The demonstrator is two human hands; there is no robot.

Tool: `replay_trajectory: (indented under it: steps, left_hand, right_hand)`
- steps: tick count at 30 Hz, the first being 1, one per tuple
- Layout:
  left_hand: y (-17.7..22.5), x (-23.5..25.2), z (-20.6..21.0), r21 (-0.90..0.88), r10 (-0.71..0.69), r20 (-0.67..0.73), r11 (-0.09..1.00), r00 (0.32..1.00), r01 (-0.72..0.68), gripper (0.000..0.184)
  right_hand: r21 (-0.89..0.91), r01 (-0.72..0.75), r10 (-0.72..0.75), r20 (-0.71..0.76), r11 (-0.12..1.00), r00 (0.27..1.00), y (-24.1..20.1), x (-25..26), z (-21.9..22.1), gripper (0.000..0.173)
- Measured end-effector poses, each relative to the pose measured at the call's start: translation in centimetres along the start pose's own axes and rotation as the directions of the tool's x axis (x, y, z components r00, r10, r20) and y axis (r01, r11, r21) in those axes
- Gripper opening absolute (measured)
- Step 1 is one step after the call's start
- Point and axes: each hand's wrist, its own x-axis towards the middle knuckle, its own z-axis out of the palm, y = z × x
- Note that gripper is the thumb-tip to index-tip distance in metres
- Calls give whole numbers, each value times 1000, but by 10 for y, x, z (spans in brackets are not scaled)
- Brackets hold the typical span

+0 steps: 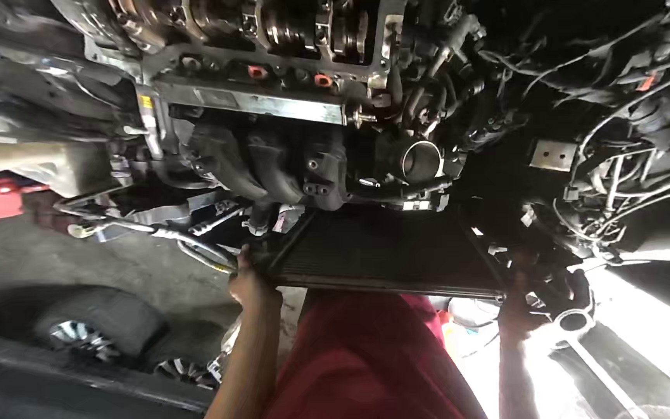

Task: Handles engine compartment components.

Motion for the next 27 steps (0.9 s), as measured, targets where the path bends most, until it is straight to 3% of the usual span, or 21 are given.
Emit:
replay_trajectory:
  steps: [4, 9, 16, 23, 27]
  left_hand:
    - [-3, 6, 3, 295, 124, -115, 952, 986, -85, 54]
    - [-7, 10, 8, 384, 161, -170, 920, 972, -85, 43]
    - [-9, 7, 7, 383, 166, -170, 920, 971, -90, 42]
    - [-6, 3, 8, 359, 143, -183, 931, 973, -69, 41]
    - [-3, 6, 1, 259, 106, -74, 962, 992, -83, 46]
  right_hand:
    - [-57, 27, -27, 9, 998, 1000, 19, -1, 0, 52]
    - [-97, 58, -54, 42, 994, 998, 16, 1, 0, 48]
    - [-172, 42, -31, 69, 984, 997, 2, -5, 0, 45]
    - [-208, -65, 83, 81, 976, 993, 1, -7, -1, 47]
    - [-144, -10, 26, 107, 990, 994, -1, 0, -2, 50]
